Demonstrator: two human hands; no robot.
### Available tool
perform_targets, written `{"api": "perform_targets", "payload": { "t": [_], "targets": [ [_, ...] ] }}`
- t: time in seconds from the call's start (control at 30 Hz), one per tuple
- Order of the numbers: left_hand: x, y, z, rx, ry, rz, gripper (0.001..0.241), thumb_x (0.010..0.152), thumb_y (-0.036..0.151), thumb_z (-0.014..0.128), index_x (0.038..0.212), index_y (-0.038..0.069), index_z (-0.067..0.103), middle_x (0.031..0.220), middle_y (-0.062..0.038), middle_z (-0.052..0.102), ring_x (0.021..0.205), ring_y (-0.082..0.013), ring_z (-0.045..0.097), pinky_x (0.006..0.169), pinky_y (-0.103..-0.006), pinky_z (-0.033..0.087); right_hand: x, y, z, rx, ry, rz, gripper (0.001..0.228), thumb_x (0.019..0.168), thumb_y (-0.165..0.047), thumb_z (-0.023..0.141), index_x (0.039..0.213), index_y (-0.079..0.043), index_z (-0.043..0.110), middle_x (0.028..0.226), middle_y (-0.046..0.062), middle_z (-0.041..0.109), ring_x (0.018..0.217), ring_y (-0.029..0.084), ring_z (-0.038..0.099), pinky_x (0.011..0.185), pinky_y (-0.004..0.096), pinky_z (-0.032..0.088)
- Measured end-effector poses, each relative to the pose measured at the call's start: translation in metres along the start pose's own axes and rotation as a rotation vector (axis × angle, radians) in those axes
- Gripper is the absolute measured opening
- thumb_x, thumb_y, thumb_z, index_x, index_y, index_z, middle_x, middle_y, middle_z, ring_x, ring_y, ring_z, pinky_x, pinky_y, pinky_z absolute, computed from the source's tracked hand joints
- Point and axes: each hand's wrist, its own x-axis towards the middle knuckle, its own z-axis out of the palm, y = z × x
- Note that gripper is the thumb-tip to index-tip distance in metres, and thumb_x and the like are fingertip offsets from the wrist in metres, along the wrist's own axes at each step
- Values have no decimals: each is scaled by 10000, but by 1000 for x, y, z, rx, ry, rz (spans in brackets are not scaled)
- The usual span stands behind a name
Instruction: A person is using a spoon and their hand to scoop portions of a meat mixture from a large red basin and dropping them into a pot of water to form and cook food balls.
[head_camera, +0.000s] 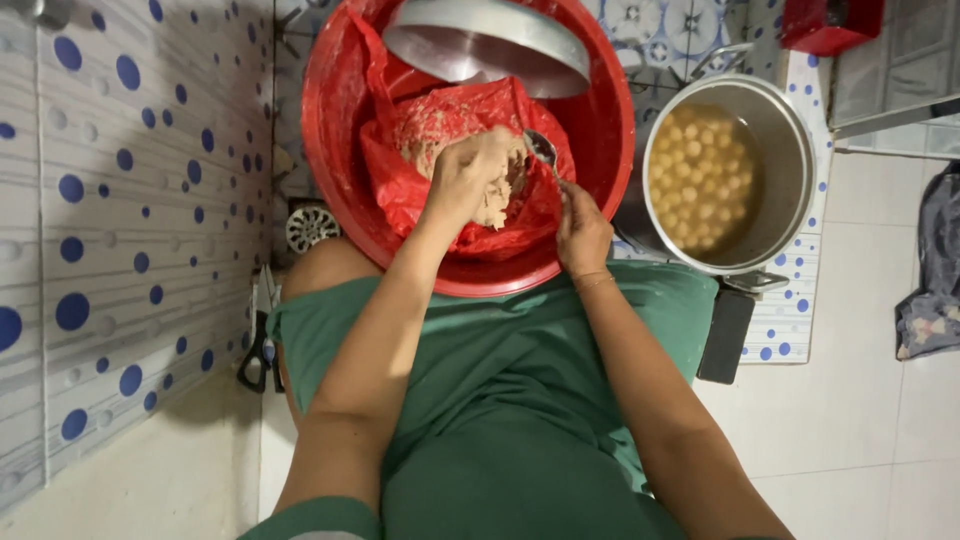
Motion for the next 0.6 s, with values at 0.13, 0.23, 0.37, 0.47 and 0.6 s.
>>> {"api": "perform_targets", "payload": {
  "t": [0.13,0.23,0.37,0.47,0.6],
  "targets": [
    [-9,68,5,5,18,-18,128,827,191,803,904,99,758,707,-100,719,703,-124,661,661,-298,552,-1,-1,2,-30,2,4,186,1083,-189,574,1223,-179,697,1120,57,774,1037,302,729,848,434,591],
    [-11,79,4,10,7,-55,278,713,161,921,937,92,770,744,-110,753,692,-130,676,654,-288,571,-1,2,4,-45,12,0,182,1078,-194,590,1215,-153,702,1118,77,776,1043,304,732,851,426,591],
    [2,17,7,66,16,67,302,655,109,929,896,74,750,747,-113,745,710,-176,730,667,-317,590,-3,6,6,-44,5,5,188,1073,-208,591,1219,-187,709,1123,42,779,1042,285,732,853,412,590],
    [1,-2,7,161,22,138,278,656,125,920,806,57,696,665,-137,683,666,-210,706,619,-334,559,-4,6,7,-43,7,19,186,1069,-221,598,1217,-203,709,1122,31,779,1048,274,730,855,412,591],
    [-1,-10,12,144,43,77,175,753,133,815,717,66,657,575,-57,615,596,-125,588,583,-318,528,-2,1,6,-50,15,20,179,1072,-231,596,1204,-208,715,1098,29,783,1035,259,736,844,399,592]
  ]
}}
